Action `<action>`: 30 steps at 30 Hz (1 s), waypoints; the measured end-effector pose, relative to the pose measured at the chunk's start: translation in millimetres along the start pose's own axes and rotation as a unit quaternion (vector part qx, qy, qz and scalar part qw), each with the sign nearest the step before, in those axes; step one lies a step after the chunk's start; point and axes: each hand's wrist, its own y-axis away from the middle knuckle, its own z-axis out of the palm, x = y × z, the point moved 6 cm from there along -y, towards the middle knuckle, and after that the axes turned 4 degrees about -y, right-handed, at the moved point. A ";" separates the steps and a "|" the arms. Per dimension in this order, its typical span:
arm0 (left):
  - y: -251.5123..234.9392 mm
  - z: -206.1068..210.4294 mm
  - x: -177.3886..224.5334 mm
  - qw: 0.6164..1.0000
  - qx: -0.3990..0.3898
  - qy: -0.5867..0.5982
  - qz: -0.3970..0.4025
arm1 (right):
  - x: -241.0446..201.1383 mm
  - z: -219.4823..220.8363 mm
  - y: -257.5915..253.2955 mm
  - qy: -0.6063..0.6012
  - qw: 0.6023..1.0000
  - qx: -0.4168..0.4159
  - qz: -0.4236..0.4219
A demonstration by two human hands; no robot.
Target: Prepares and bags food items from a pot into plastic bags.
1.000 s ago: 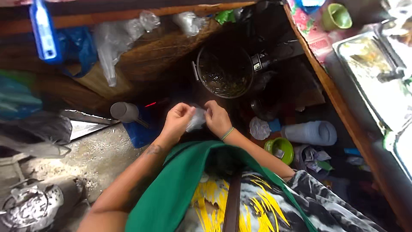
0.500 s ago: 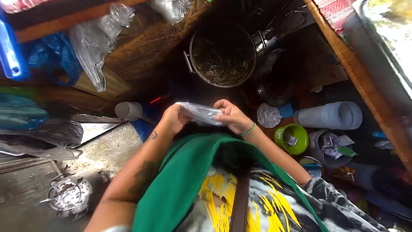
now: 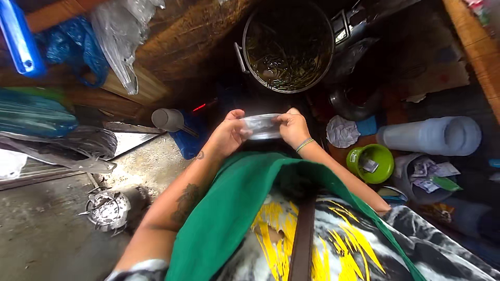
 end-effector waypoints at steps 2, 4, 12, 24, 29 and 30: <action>0.3 -1.5 6.7 0.975 -0.009 -0.209 0.070 | 4.5 4.4 -8.6 0.094 0.995 -0.020 0.020; -6.6 -23.4 8.6 0.839 0.069 -0.525 0.122 | 2.5 15.4 -12.1 0.071 0.993 -0.095 0.015; 15.6 -168.3 -31.3 0.654 0.160 -0.735 -0.076 | -28.1 1.4 -85.5 0.122 0.992 0.031 0.022; 74.4 -210.4 -68.0 0.734 0.245 -0.615 -0.150 | -25.6 -41.6 -178.3 0.127 0.991 0.041 0.026; 74.8 -225.3 -76.5 0.741 0.277 -0.595 -0.144 | -48.3 -75.8 -181.1 0.202 0.978 0.046 -0.018; 73.9 -228.1 -79.0 0.743 0.281 -0.591 -0.141 | -54.5 -84.6 -180.1 0.219 0.974 0.046 -0.032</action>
